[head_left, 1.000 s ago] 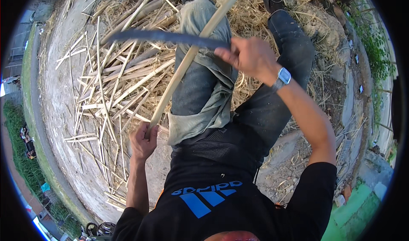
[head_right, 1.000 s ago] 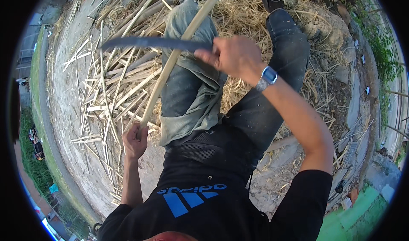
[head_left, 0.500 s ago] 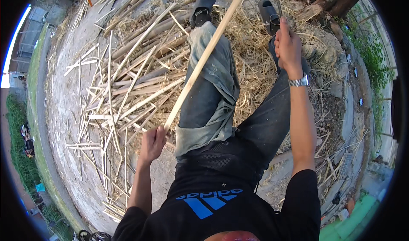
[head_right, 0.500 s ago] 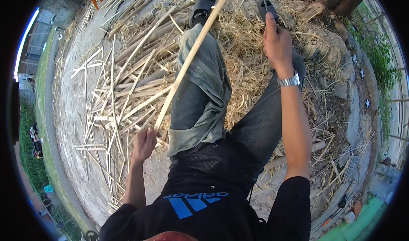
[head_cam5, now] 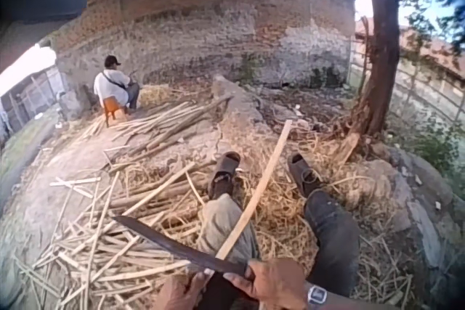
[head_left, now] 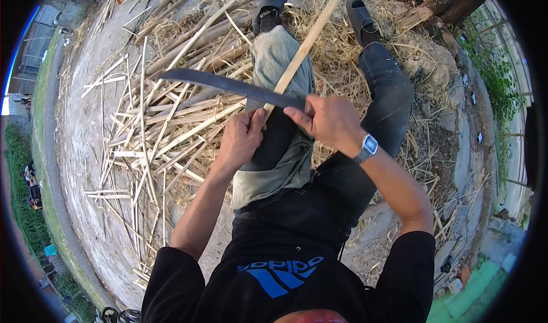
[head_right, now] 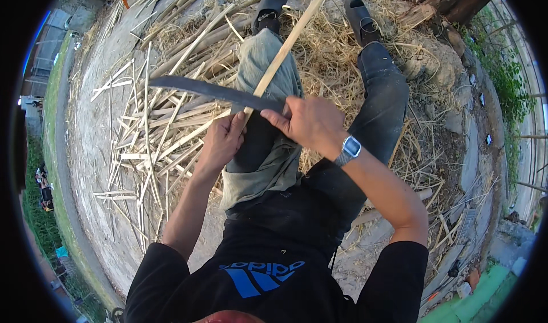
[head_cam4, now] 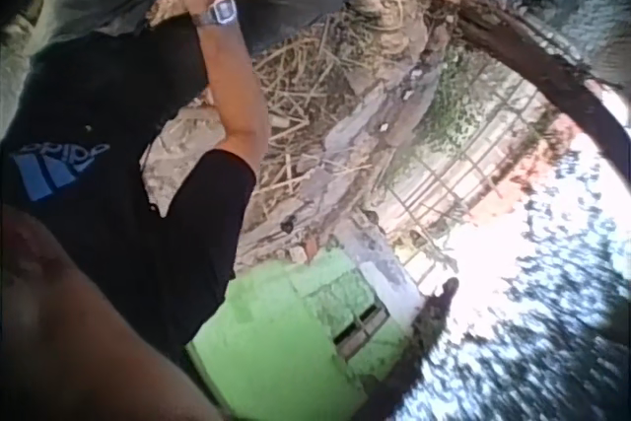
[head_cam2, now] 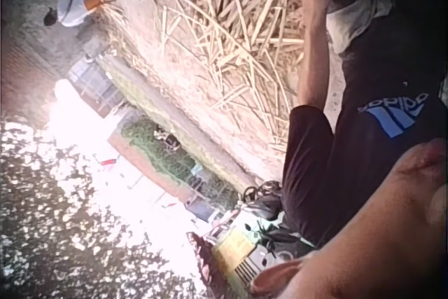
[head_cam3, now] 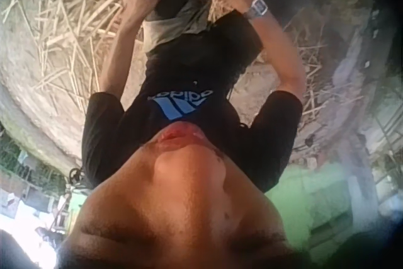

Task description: The person uses a large blade to shave and smooth a thin strip of wood while holding it by hand and supporting it on their leg.

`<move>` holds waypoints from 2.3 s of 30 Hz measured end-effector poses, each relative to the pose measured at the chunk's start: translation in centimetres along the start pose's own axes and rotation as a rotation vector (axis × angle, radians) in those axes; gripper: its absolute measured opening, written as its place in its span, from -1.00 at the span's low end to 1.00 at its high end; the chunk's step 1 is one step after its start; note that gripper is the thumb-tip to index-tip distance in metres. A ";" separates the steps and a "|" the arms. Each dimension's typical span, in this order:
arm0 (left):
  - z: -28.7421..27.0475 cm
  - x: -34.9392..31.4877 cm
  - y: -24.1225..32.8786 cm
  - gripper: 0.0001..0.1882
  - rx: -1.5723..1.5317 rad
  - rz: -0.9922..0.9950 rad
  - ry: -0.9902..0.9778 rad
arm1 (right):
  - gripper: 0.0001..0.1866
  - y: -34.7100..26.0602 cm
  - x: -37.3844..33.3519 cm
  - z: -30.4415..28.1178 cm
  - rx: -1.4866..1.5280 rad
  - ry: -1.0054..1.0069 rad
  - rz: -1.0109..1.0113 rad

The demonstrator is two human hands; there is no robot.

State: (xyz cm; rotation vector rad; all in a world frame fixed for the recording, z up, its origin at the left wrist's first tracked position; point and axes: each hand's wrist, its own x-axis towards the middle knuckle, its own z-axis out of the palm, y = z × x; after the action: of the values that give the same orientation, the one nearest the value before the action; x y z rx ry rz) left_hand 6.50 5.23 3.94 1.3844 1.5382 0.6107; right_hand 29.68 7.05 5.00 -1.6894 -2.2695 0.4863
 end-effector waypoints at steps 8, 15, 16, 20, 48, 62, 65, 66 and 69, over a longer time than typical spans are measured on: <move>-0.1 1.2 -0.5 -0.40 0.047 0.037 0.069 | -0.30 1.4 3.1 0.6 0.060 0.182 -0.101; -0.4 0.1 -1.6 -0.40 -0.023 0.009 0.053 | -0.21 -0.3 2.1 0.7 -0.011 0.028 -0.093; -0.6 -0.2 -0.9 -0.41 -0.058 0.002 0.020 | -0.19 1.5 3.6 -0.1 0.042 0.113 -0.026; 0.5 0.2 -0.3 -0.41 -0.014 0.016 0.012 | -0.17 5.3 6.8 -3.4 0.079 0.104 0.228; -1.7 -2.3 -3.0 -0.43 -0.140 -0.052 -0.003 | -0.15 2.0 3.6 -0.2 0.037 0.084 -0.043; -3.6 -6.9 -5.0 -0.46 -0.124 -0.086 -0.055 | -0.24 6.7 8.6 -2.0 0.028 0.160 0.284; -3.0 -6.1 -5.7 -0.47 -0.255 -0.134 -0.033 | -0.16 0.6 3.2 0.6 0.087 0.054 0.032; -3.0 -5.9 -5.5 -0.47 -0.189 -0.085 -0.050 | -0.16 -0.3 2.1 0.6 0.060 -0.002 -0.068; -4.1 -7.5 -5.2 -0.47 0.012 -0.022 -0.053 | -0.17 2.2 3.5 0.0 0.104 0.090 -0.026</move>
State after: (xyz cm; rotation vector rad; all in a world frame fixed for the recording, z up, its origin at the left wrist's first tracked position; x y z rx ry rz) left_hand -0.22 -2.14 3.66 1.3810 1.5152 0.5482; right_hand 30.62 10.95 4.16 -1.5974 -2.1612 0.5031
